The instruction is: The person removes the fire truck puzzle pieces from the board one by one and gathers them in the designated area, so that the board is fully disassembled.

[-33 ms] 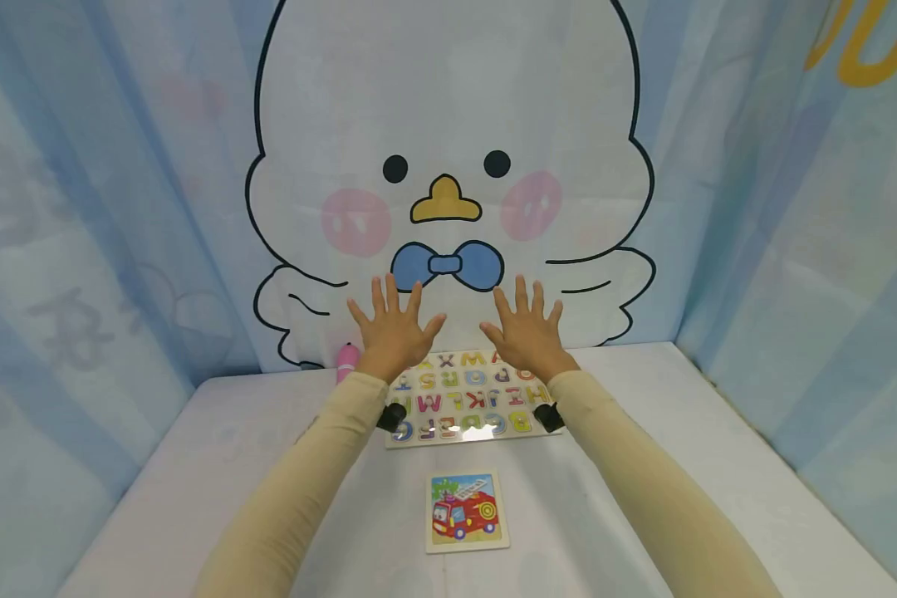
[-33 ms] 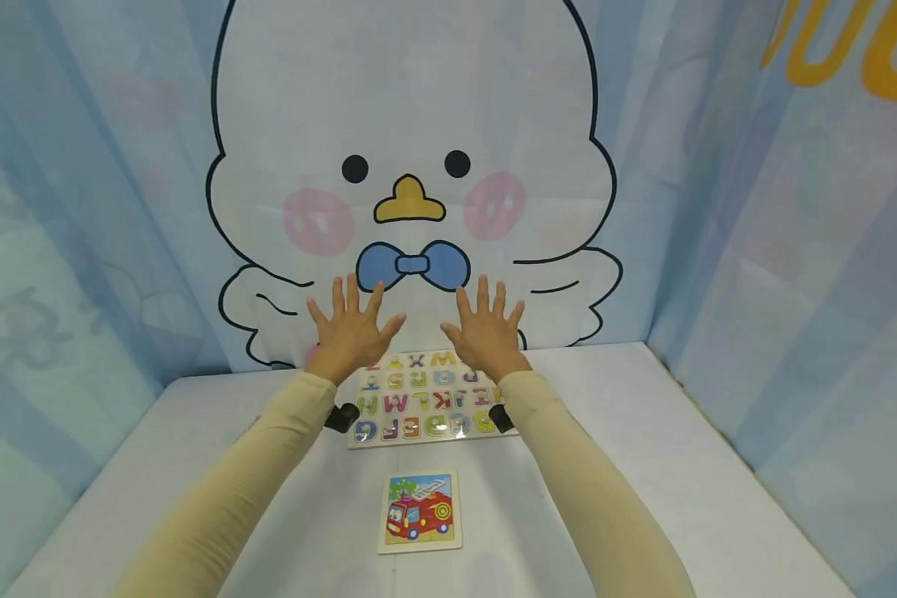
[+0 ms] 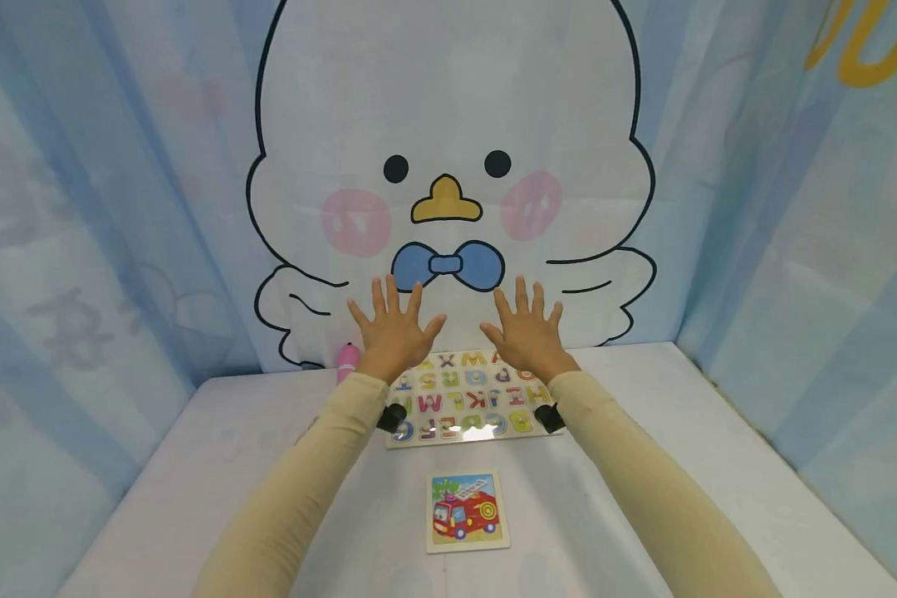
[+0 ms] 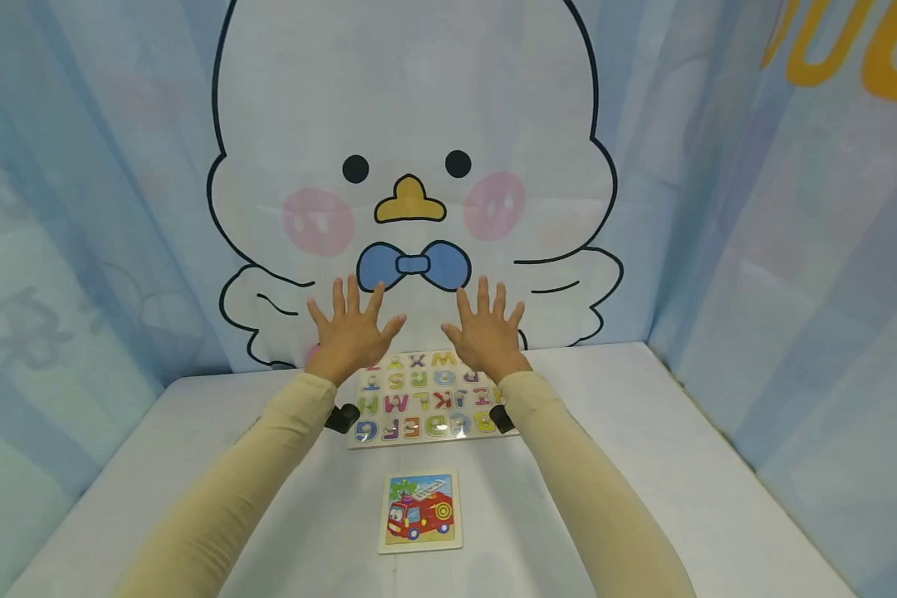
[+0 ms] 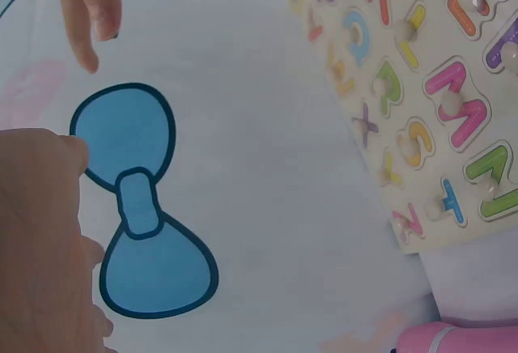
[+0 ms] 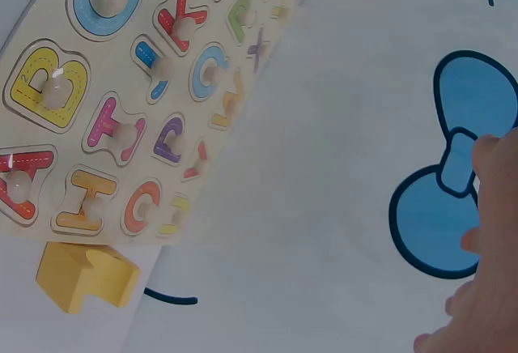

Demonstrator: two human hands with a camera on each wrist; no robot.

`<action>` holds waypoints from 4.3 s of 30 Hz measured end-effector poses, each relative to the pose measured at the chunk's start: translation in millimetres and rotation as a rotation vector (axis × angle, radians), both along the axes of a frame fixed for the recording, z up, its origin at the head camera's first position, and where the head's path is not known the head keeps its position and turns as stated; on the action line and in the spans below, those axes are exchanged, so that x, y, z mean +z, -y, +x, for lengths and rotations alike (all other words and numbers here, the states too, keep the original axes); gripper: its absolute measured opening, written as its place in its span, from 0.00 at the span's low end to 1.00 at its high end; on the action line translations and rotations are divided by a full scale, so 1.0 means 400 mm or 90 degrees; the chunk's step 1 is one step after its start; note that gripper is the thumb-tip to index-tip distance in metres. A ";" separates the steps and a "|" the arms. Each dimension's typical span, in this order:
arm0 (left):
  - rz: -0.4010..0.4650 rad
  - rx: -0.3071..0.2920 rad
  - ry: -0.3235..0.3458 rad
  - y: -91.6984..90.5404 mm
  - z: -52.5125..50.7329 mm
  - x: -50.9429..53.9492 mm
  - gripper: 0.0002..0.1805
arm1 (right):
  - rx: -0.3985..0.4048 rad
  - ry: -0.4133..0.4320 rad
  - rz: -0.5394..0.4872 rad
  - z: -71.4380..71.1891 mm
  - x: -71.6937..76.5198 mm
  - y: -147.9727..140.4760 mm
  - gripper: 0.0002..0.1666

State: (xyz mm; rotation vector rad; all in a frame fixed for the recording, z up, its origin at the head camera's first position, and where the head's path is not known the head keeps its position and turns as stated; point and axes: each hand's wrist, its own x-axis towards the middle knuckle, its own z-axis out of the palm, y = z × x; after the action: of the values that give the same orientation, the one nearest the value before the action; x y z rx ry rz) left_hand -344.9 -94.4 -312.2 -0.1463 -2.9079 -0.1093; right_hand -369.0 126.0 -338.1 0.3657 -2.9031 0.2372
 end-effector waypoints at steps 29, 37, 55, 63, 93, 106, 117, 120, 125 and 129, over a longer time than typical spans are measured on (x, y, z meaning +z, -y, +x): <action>0.033 -0.032 0.043 0.029 0.001 -0.046 0.40 | 0.016 0.040 0.028 0.016 -0.059 0.006 0.41; 0.213 -0.209 0.050 0.044 0.063 -0.099 0.31 | 0.087 -0.039 0.017 0.100 -0.090 0.020 0.39; 0.063 -0.338 0.289 0.099 0.344 -0.256 0.28 | 0.357 0.248 -0.126 0.283 -0.180 0.086 0.19; 0.039 -0.365 0.324 0.121 0.357 -0.295 0.34 | 0.376 0.288 -0.085 0.272 -0.208 0.136 0.19; 0.062 -0.352 0.344 0.101 0.386 -0.342 0.36 | 0.383 0.346 -0.085 0.242 -0.236 0.115 0.16; 0.080 -0.346 0.388 0.100 0.387 -0.329 0.33 | 0.377 0.351 -0.099 0.246 -0.234 0.118 0.18; 0.065 -0.343 0.392 0.100 0.392 -0.334 0.33 | 0.383 0.334 -0.098 0.251 -0.240 0.125 0.16; 0.066 -0.342 0.394 0.100 0.390 -0.337 0.33 | 0.389 0.328 -0.102 0.249 -0.244 0.127 0.15; 0.069 -0.340 0.400 0.102 0.386 -0.343 0.34 | 0.397 0.336 -0.113 0.243 -0.256 0.130 0.13; 0.068 -0.337 0.407 0.103 0.383 -0.343 0.34 | 0.414 0.338 -0.119 0.239 -0.260 0.131 0.10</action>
State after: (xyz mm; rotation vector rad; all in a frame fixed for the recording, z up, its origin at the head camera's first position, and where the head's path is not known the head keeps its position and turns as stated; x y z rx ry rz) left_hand -191.6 -135.7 -449.2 -1.0333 -3.3810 -0.4740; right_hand -273.3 73.5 -442.3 1.3909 -3.0988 0.8035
